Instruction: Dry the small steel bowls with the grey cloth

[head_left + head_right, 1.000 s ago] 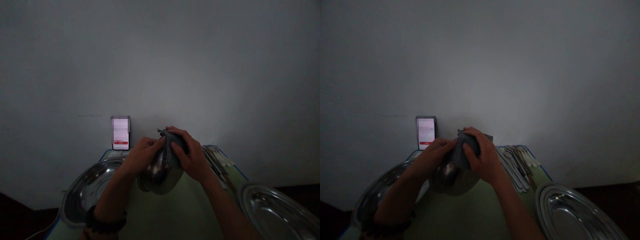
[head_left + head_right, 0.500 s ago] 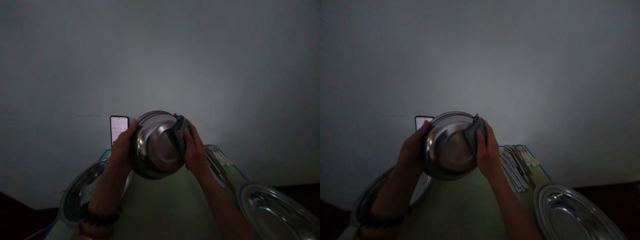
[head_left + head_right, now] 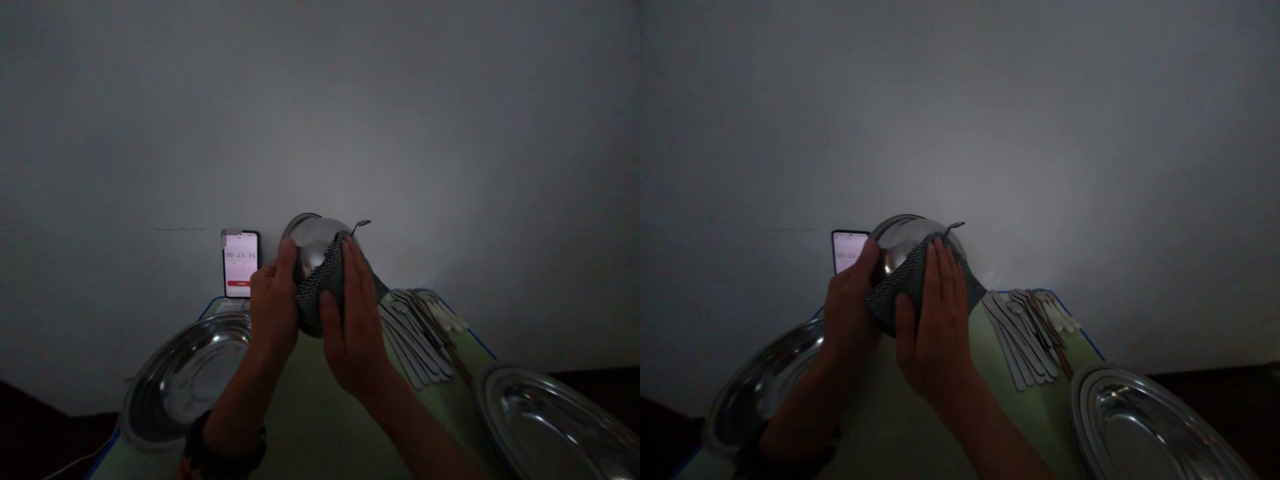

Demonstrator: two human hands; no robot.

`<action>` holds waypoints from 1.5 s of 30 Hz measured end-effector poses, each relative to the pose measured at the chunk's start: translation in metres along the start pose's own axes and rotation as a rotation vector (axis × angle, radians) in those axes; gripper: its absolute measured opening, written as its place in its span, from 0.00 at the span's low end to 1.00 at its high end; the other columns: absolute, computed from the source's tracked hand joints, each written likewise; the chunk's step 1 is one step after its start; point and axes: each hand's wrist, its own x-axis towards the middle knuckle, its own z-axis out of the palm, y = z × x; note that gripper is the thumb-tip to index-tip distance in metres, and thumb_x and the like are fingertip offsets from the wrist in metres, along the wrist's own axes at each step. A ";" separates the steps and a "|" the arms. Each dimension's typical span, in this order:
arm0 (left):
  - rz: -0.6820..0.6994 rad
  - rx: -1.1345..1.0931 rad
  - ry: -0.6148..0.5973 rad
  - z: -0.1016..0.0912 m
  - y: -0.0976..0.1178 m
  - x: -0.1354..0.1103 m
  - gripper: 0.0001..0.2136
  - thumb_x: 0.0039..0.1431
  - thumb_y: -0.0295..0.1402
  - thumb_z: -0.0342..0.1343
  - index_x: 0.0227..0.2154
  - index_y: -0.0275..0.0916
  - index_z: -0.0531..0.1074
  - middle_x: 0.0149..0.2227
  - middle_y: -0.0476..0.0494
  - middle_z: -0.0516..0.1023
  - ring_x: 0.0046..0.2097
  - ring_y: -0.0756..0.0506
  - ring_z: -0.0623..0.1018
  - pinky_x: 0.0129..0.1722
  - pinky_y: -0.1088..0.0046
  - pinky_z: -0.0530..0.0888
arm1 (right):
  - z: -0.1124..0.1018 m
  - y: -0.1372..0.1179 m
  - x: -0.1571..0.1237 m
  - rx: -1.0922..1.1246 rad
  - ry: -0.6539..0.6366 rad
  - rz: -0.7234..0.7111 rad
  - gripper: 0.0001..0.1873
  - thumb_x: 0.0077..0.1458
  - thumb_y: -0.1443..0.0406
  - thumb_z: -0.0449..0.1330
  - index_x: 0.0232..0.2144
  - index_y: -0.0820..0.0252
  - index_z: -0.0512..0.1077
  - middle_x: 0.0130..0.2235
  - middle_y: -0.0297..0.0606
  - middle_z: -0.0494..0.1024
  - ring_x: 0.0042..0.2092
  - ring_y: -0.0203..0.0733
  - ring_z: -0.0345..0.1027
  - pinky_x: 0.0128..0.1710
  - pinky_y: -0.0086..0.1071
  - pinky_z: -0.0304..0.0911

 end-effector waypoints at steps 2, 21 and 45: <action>0.040 0.046 -0.096 -0.001 0.002 -0.002 0.23 0.55 0.51 0.51 0.14 0.41 0.59 0.16 0.54 0.59 0.21 0.52 0.59 0.20 0.74 0.59 | -0.003 0.002 0.002 0.022 0.004 -0.011 0.32 0.65 0.62 0.45 0.68 0.55 0.40 0.70 0.45 0.47 0.70 0.48 0.38 0.67 0.56 0.45; 0.147 0.236 -0.658 -0.007 -0.006 0.003 0.16 0.56 0.41 0.50 0.17 0.38 0.64 0.19 0.51 0.65 0.24 0.52 0.64 0.22 0.78 0.61 | -0.024 0.026 0.018 0.111 0.038 -0.063 0.21 0.64 0.65 0.46 0.56 0.64 0.66 0.59 0.46 0.70 0.62 0.42 0.60 0.64 0.48 0.54; -0.109 -0.545 0.233 0.008 -0.014 0.016 0.14 0.56 0.47 0.56 0.32 0.42 0.76 0.35 0.47 0.80 0.39 0.47 0.79 0.36 0.74 0.76 | 0.005 0.031 0.007 0.178 0.085 0.252 0.29 0.66 0.54 0.41 0.66 0.58 0.50 0.69 0.46 0.51 0.70 0.45 0.42 0.67 0.54 0.44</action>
